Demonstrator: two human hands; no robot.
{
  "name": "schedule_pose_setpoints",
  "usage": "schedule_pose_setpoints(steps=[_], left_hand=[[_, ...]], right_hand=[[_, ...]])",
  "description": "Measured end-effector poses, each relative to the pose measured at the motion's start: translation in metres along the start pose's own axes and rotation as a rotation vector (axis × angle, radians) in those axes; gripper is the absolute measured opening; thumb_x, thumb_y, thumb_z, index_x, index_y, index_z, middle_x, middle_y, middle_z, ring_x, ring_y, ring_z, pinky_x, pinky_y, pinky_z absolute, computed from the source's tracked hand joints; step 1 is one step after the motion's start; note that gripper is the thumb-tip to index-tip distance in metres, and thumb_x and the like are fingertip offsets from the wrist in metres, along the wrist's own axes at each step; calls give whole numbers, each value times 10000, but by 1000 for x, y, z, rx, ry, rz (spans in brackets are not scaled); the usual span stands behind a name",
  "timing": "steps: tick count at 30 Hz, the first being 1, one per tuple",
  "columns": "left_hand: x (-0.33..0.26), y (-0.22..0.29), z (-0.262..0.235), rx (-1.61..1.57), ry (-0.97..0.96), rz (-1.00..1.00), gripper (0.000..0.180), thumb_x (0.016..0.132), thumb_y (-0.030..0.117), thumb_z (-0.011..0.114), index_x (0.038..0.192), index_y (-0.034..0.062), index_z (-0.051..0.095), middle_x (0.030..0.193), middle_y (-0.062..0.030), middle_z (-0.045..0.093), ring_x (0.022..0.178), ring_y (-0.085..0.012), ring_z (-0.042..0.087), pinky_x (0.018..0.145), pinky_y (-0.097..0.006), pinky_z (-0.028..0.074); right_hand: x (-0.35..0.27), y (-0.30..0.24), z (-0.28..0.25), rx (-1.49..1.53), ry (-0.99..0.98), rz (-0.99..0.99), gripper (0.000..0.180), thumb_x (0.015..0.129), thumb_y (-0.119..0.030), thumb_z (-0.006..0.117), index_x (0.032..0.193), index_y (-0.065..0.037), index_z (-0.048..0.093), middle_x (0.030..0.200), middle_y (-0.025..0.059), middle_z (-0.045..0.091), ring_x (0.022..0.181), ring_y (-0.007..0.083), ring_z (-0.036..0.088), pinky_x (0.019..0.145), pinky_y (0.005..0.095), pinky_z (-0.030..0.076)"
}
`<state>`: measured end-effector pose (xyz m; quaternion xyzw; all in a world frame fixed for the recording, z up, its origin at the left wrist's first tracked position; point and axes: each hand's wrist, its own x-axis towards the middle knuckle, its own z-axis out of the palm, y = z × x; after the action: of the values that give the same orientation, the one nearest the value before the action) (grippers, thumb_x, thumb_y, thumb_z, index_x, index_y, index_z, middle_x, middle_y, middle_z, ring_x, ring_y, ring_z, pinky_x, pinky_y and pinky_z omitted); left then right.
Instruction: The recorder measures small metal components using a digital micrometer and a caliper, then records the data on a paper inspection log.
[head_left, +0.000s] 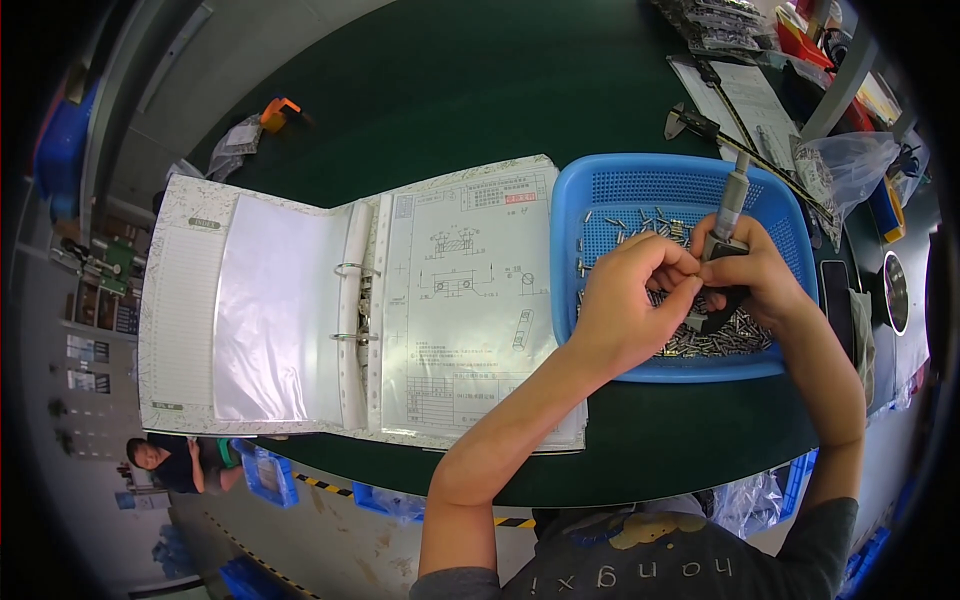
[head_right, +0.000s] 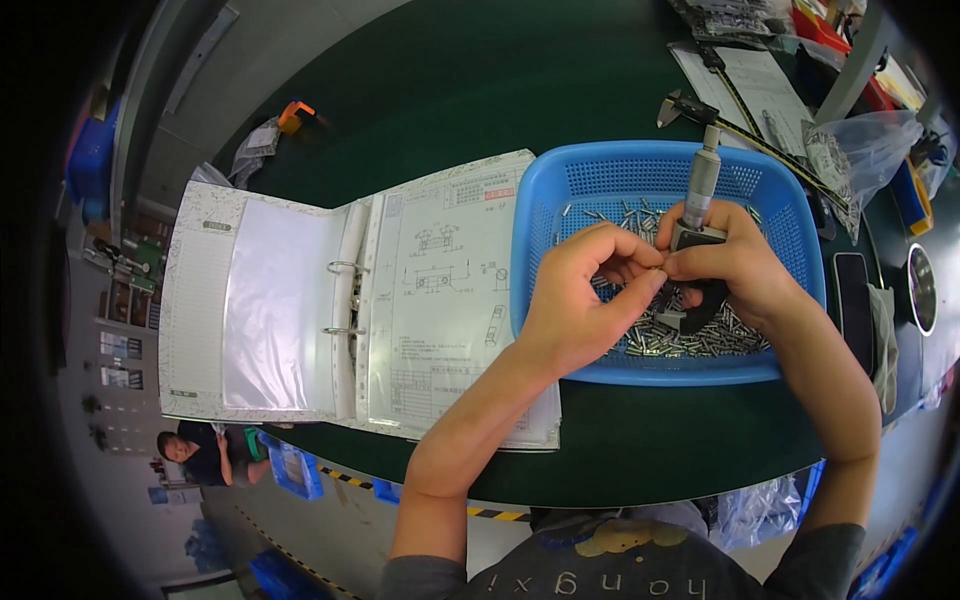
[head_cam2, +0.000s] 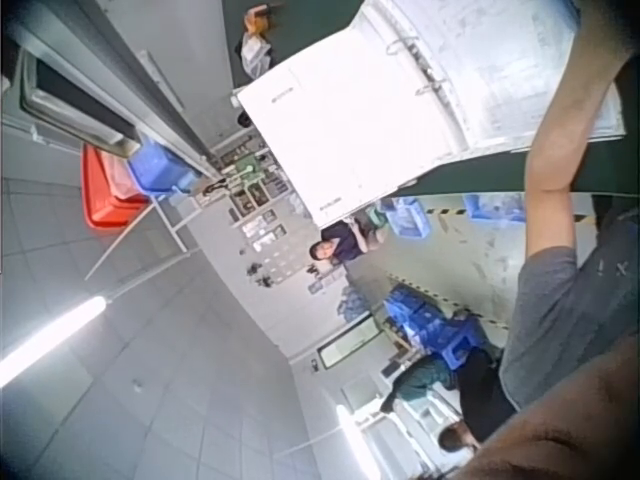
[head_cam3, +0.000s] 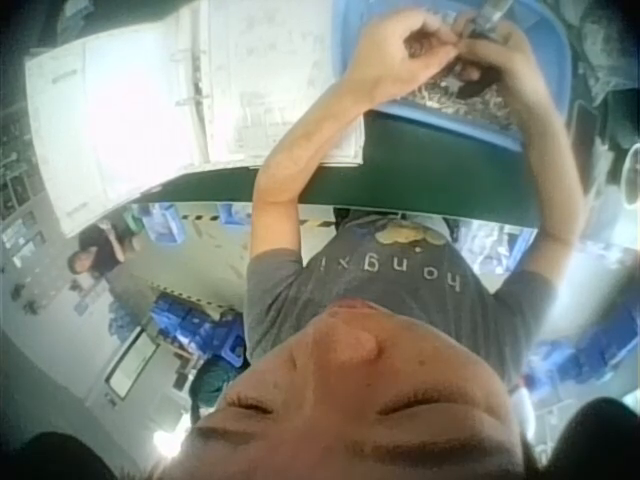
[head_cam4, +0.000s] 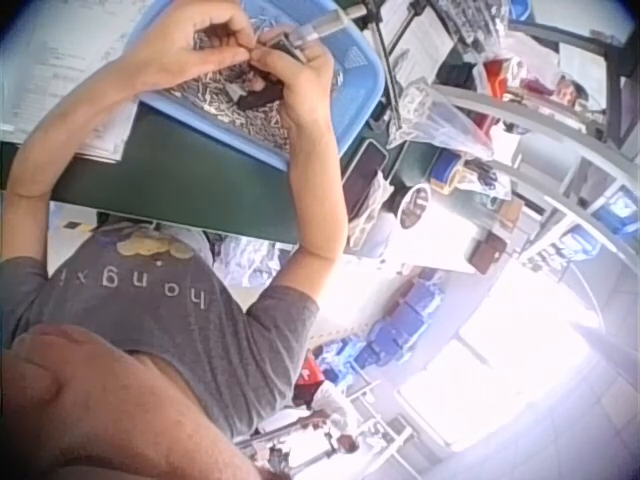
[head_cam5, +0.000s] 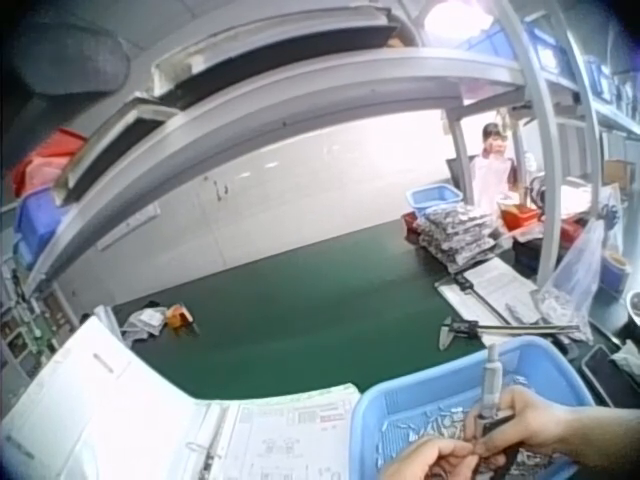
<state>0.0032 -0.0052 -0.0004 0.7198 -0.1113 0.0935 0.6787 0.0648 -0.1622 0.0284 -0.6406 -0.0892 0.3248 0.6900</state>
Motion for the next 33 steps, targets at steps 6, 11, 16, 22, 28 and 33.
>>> schedule_pose_setpoints(steps=[6, 11, 16, 22, 28, 33], left_hand=[[1, 0, 0, 2, -12, 14, 105, 730, 0, 638, 823, -13, 590, 766, -57, 578, 670, -98, 556, 611, -221, 449], [0, 1, 0, -16, -6, 9, 107, 727, -2, 641, 821, -14, 592, 762, -58, 575, 669, -99, 555, 611, -219, 446], [0, 2, -2, -14, -7, 29, 102, 732, 1, 639, 824, -10, 596, 758, -54, 573, 668, -95, 555, 608, -215, 443], [0, 2, 0, -21, 0, 5, 99, 737, 4, 637, 828, -2, 600, 756, -47, 572, 667, -90, 555, 613, -215, 445], [-1, 1, 2, -97, 96, -11, 99, 728, -3, 628, 816, 11, 586, 738, -42, 558, 634, -102, 548, 611, -216, 447], [-4, 0, 8, 575, -7, -66, 191, 650, 96, 692, 776, 15, 573, 728, -89, 561, 682, -217, 577, 631, -313, 472]], right_hand=[[-1, 1, -2, 10, -17, 10, 191, 621, -21, 609, 799, -16, 540, 655, 46, 544, 485, 109, 504, 433, 211, 409], [0, 0, -2, 15, -16, 7, 192, 621, -21, 609, 798, -15, 536, 654, 48, 545, 481, 110, 503, 434, 212, 408], [0, 0, -1, 25, -33, 4, 197, 626, -17, 612, 808, -14, 536, 646, 51, 549, 466, 113, 506, 438, 211, 406], [-1, 1, -3, 29, -27, -2, 204, 635, -18, 619, 821, -13, 533, 649, 57, 554, 465, 111, 508, 439, 213, 408], [2, 2, 0, 71, 29, -55, 189, 663, -19, 615, 832, -16, 530, 663, 65, 564, 458, 110, 500, 435, 217, 406], [4, 2, -8, 99, 190, -128, 143, 721, -70, 605, 830, -32, 522, 677, 63, 559, 453, 99, 485, 438, 220, 399]])
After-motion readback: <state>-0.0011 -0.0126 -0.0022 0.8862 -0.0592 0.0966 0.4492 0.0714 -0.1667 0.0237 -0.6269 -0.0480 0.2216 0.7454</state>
